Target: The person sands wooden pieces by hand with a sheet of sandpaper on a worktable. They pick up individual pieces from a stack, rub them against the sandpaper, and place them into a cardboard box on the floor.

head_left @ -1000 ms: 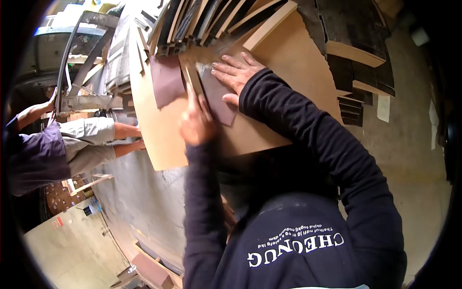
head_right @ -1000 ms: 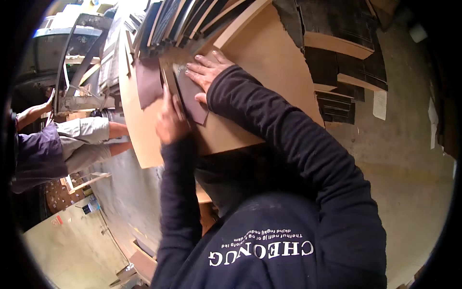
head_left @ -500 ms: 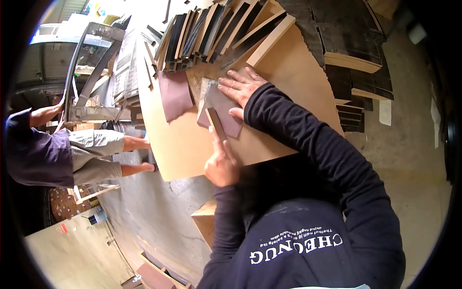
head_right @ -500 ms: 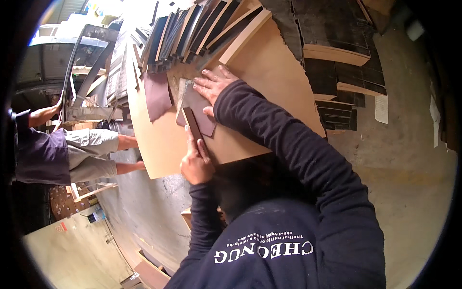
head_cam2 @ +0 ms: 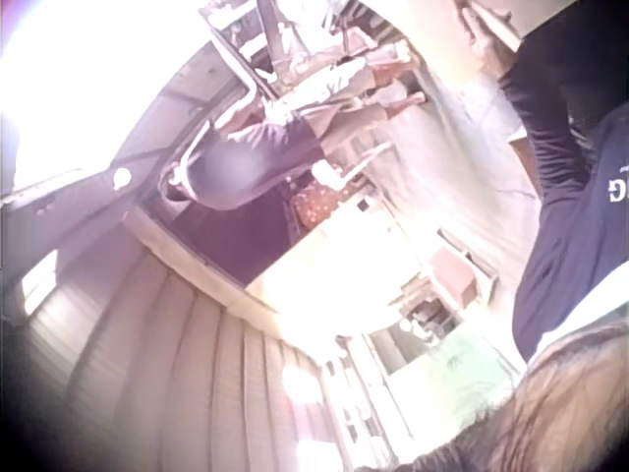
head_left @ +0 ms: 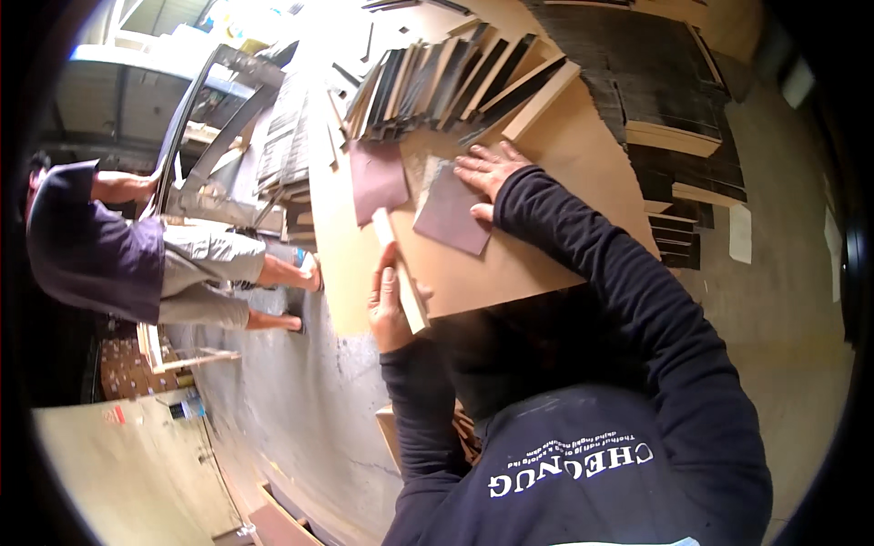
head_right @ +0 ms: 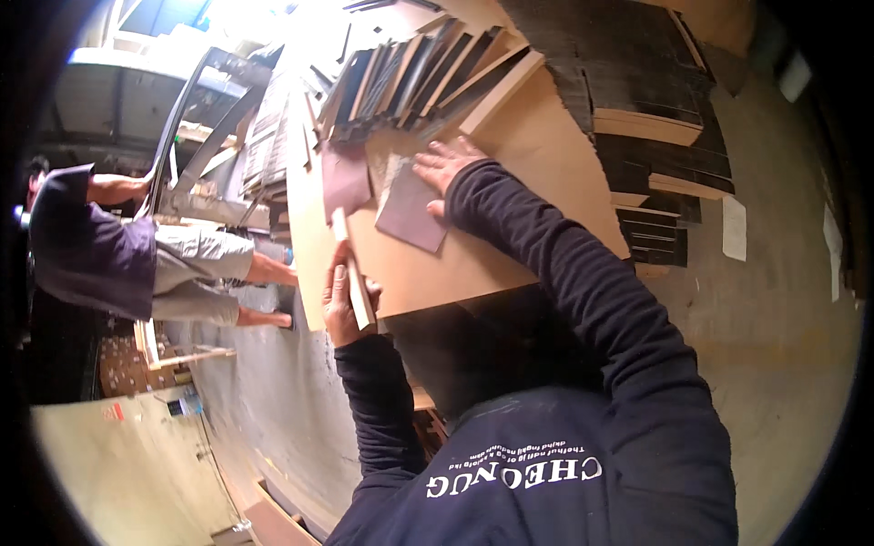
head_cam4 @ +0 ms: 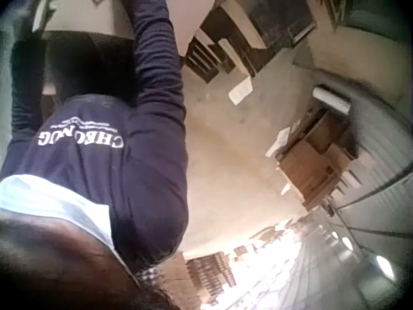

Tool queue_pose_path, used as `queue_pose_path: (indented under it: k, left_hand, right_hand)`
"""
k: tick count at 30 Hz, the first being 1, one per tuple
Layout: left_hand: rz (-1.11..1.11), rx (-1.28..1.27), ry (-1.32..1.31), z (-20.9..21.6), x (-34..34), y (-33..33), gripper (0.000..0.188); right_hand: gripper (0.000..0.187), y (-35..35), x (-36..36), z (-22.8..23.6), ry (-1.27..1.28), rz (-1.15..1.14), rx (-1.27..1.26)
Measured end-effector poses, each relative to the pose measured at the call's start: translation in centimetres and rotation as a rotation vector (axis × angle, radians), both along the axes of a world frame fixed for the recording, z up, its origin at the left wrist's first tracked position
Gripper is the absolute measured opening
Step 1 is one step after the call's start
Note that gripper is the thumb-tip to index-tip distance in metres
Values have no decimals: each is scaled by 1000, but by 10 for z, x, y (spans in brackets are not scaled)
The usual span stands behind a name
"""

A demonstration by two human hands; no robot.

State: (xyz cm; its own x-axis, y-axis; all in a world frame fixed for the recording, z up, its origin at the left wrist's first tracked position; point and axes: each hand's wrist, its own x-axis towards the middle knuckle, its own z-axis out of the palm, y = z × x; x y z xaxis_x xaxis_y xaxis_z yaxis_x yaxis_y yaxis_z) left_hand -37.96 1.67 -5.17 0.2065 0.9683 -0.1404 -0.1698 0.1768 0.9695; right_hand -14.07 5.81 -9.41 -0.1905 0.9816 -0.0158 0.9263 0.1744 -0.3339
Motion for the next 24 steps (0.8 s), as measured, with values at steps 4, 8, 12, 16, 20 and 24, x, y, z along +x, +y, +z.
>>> queue_pose_path:
  k: [4,8,12,16,20,24]
  left_hand:
    - [-198,-121,-277,-7,-13,-6,52]
    - [-22,-143,-324,16,-5,-18,51]
    - [-21,126,138,10,-20,-11,41]
    - [114,294,692,19,-31,-12,24]
    - [89,425,719,25,-34,-12,28]
    - [39,50,352,15,-27,-8,28]
  right_hand:
    - [66,4,-5,11,-3,20,-80]
    - [66,6,-7,14,-37,0,-106]
    - [65,3,-9,16,-14,-2,-109]
    - [65,4,-8,8,24,-6,-81]
    - [65,2,-5,9,25,-8,-70]
    - [66,2,-7,9,10,5,-64]
